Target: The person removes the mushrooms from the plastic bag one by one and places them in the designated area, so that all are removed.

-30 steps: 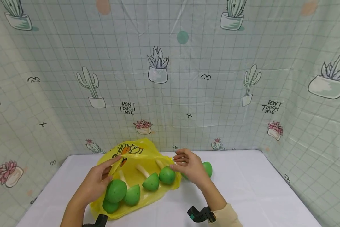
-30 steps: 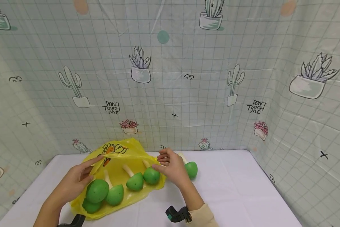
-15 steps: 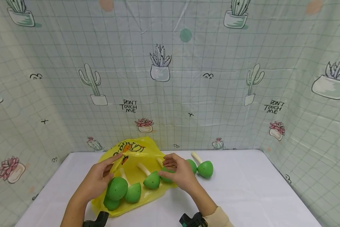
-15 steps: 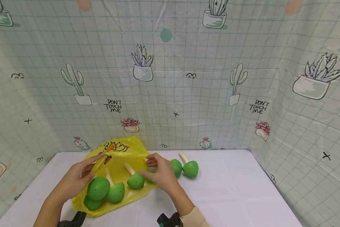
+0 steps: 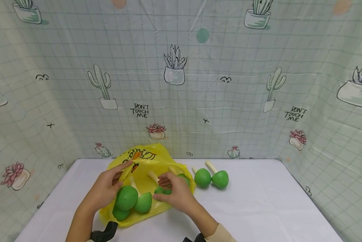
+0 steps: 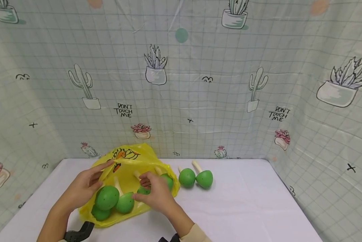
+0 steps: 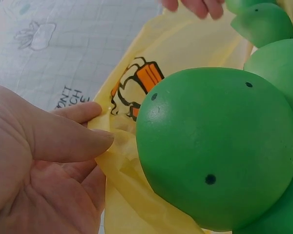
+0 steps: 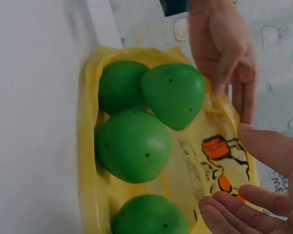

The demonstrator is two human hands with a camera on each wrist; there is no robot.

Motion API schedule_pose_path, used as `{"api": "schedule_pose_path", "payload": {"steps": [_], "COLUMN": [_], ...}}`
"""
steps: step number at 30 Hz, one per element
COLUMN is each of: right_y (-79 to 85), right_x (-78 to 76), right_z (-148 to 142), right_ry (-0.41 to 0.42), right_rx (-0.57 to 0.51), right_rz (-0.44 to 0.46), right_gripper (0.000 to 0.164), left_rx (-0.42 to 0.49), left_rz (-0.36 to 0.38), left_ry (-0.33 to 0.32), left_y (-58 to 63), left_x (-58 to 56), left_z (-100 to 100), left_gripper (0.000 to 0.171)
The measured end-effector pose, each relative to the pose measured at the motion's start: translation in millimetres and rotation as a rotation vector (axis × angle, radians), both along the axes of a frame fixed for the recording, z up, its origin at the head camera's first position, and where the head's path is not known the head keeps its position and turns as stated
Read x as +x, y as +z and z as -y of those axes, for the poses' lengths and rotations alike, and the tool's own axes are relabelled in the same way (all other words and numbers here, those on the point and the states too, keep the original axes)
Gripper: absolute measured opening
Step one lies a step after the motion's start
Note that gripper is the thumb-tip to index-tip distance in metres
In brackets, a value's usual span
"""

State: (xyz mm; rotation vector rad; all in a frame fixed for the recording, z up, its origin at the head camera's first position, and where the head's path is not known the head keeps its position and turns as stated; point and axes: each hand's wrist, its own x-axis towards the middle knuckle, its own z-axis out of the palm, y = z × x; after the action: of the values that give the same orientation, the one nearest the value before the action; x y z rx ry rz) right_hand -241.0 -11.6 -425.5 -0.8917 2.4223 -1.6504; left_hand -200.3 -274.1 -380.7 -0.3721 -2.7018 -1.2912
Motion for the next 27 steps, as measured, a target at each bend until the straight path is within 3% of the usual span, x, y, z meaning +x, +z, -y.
{"api": "schedule_pose_path", "payload": {"steps": [11,21,27], "right_y": [-0.5,-3.1,-6.4], "right_x": [5.6,10.5,13.0], "right_z": [35,62,70], "right_ry": [0.03,0.014,0.016], "right_rx": [0.045,0.113,0.165], "right_rz": [-0.02,-0.063,-0.064], "right_gripper": [0.049,0.061,0.065], "left_rx": [0.023,0.099,0.092], "left_rz": [-0.055,-0.022,-0.014], "left_ry": [-0.039,-0.078,-0.065], "left_y": [-3.9,-4.6,-3.6], "left_x": [-1.8,-2.5,-1.6], "left_z": [1,2,0], "left_gripper": [0.069,0.068,0.069]}}
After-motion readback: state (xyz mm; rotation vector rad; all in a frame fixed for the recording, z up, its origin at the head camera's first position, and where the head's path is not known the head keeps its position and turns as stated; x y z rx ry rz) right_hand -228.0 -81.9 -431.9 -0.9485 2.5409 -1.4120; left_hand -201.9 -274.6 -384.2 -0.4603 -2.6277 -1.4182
